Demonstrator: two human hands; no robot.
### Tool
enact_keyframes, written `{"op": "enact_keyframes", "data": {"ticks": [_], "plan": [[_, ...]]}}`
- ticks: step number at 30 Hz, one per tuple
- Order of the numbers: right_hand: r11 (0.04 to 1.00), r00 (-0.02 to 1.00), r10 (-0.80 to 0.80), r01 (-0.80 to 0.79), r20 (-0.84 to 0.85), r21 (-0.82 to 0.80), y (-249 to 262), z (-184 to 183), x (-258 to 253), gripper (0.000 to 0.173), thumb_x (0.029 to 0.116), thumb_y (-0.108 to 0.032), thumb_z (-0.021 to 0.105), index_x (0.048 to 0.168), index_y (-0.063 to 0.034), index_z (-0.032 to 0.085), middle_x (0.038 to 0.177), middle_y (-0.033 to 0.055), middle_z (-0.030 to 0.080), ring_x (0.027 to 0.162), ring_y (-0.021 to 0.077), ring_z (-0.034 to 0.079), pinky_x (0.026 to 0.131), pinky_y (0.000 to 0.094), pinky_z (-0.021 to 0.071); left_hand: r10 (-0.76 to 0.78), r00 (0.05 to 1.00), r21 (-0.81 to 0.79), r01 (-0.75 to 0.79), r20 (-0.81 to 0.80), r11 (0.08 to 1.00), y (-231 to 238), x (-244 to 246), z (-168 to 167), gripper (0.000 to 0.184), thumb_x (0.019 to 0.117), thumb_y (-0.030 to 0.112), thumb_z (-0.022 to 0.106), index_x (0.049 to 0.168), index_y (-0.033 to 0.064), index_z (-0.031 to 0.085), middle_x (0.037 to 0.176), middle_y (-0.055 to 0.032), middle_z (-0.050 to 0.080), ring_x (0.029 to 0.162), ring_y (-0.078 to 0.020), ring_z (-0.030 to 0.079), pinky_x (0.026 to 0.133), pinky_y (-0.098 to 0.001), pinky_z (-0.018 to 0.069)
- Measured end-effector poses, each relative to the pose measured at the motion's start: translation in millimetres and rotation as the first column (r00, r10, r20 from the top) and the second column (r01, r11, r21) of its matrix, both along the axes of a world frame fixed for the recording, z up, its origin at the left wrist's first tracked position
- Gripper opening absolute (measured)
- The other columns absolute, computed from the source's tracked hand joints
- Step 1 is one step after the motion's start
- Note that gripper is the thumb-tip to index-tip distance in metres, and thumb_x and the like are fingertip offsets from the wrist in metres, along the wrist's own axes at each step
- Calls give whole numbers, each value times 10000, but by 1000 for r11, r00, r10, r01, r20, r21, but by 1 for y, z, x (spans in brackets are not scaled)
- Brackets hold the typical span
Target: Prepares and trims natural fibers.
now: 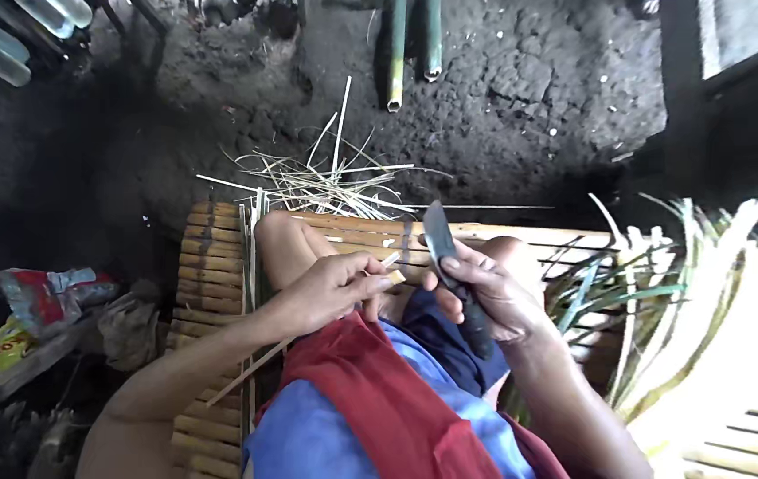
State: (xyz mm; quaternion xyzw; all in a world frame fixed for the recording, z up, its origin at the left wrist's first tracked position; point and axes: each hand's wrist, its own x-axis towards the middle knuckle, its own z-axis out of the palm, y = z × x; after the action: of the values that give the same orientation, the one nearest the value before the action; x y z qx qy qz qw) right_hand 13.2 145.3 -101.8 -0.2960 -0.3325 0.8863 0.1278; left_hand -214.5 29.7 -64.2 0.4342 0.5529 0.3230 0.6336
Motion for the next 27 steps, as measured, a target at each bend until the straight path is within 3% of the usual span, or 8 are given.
{"op": "enact_keyframes", "data": {"ticks": [2,4,8,12,14,18,27], "plan": [[989,996,47,-37,-69,141,-6,9,2,231,1022,-117,476,1212,-167,597,819,37,687,570,63,635,555,190,570,-3,1000,61,3,-2,998,-1,7,4,162,1062,154,543,1071,32,650,721,20,672,504,33,462,465,-125,353],[972,992,24,5,-124,234,-9,16,5,189,1035,-126,483,1170,-168,609,827,32,665,617,79,639,601,221,585,2,1000,113,-4,18,994,-2,10,6,157,1055,145,558,1051,25,660,723,11,683,516,26,491,471,-127,377],[948,990,128,-103,-64,300,-8,29,13,235,1055,-97,330,1178,-137,526,809,34,691,509,77,636,485,207,577,28,999,143,-34,44,989,0,10,10,141,1047,141,574,1045,29,660,723,15,687,524,36,502,470,-120,371],[914,970,244,-232,5,332,-12,40,11,257,1037,-95,381,935,-111,617,656,-34,623,478,20,582,470,162,538,29,1000,166,-29,-1,986,3,10,14,132,1040,154,590,1015,42,654,714,19,690,507,32,497,450,-122,353],[873,961,273,-262,32,411,-11,42,10,282,1037,-107,386,883,-116,622,624,-57,593,487,4,566,481,149,518,18,999,160,-10,-51,987,4,9,16,140,1041,178,594,1005,55,651,711,21,686,487,23,483,437,-129,347],[807,956,277,-288,102,515,-9,46,9,269,1048,-125,382,910,-120,613,646,-58,601,494,2,564,478,145,512,9,995,151,6,-96,989,5,6,18,150,1043,191,594,988,65,655,708,18,688,477,9,479,426,-140,336],[778,950,289,-306,121,549,-8,48,4,198,1051,-110,381,986,-118,568,695,-40,603,477,10,542,455,150,503,18,997,148,-7,-72,989,6,6,19,149,1045,180,587,994,57,653,717,2,687,473,2,476,421,-139,335]]}}
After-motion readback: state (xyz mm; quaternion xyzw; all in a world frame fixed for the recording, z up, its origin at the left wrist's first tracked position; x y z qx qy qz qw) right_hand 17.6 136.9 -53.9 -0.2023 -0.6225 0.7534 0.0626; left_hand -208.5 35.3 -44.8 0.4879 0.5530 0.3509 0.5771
